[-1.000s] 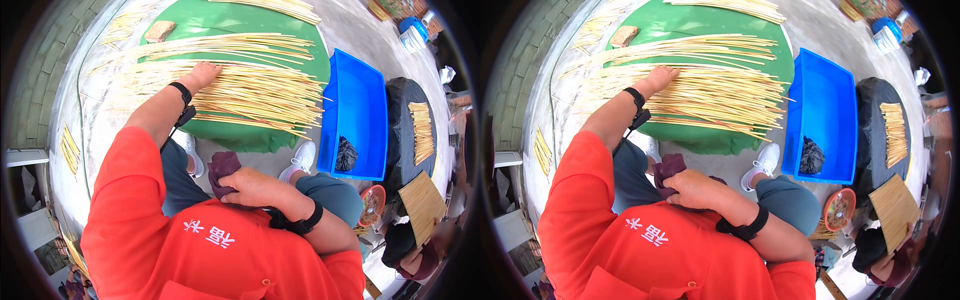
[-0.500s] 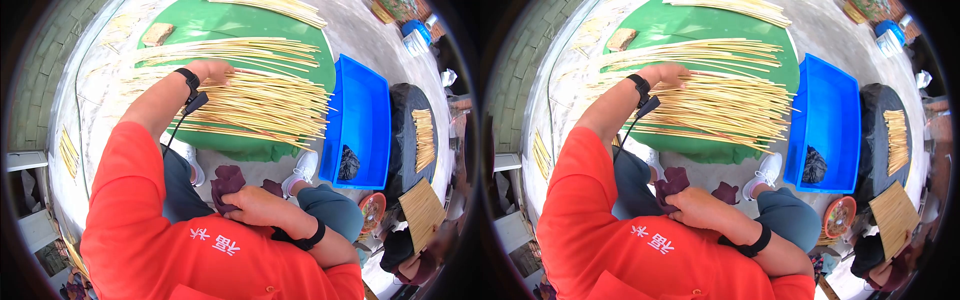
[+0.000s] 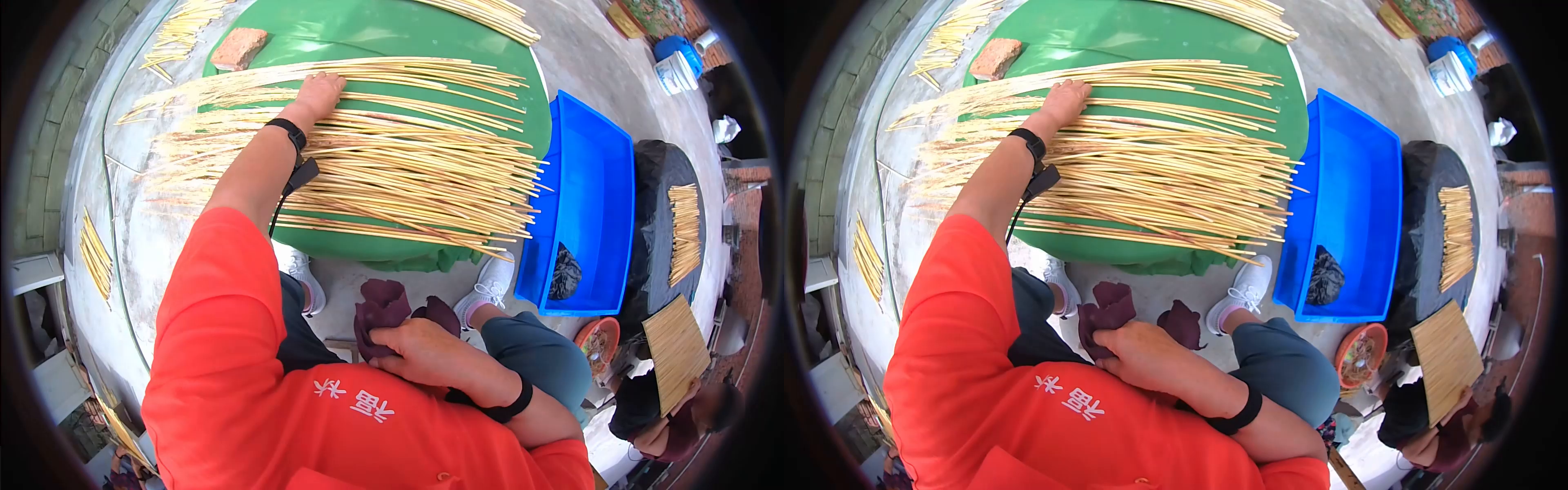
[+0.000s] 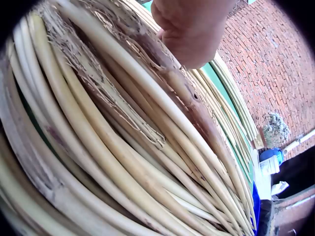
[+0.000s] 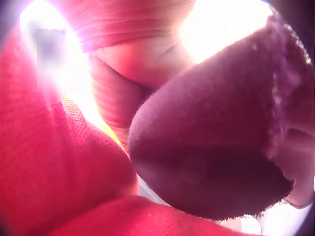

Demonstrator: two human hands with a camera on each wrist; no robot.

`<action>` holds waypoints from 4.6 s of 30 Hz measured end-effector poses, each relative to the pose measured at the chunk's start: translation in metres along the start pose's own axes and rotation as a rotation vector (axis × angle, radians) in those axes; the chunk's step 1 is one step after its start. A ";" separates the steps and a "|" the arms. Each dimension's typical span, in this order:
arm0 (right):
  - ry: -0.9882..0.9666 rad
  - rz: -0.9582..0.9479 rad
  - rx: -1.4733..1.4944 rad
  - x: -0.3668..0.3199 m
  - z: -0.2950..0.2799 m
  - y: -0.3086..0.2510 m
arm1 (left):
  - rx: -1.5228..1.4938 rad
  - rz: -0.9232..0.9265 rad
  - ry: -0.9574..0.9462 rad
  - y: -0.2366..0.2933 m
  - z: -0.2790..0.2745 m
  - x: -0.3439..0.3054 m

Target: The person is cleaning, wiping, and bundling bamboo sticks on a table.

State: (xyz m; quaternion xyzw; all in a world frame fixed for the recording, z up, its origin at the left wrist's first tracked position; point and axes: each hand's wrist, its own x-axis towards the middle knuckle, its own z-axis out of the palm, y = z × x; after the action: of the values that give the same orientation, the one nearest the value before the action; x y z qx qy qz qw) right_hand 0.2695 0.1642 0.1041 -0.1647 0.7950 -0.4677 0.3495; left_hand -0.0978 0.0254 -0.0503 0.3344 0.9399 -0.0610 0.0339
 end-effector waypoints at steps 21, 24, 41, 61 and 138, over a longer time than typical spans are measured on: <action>0.353 -0.041 0.102 -0.013 0.010 0.003 | 0.012 -0.095 -0.036 -0.009 0.018 -0.011; 0.337 -0.029 0.123 -0.015 0.007 0.003 | -0.008 -0.104 -0.035 -0.014 0.026 -0.005; 0.434 0.019 0.304 -0.006 0.011 0.003 | -0.152 0.122 0.185 -0.020 -0.045 -0.011; 0.849 -0.655 1.338 -0.029 -0.028 -0.030 | -0.521 0.419 0.009 0.149 -0.241 -0.165; 1.870 -0.787 1.145 -0.135 -0.139 0.037 | -0.425 0.261 0.113 0.062 -0.190 -0.216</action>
State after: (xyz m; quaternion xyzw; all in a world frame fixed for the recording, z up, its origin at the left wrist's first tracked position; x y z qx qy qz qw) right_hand 0.2681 0.3501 0.1707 0.1910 0.3093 -0.7734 -0.5192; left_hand 0.1045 -0.0357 0.1548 0.4412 0.8808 0.1617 0.0582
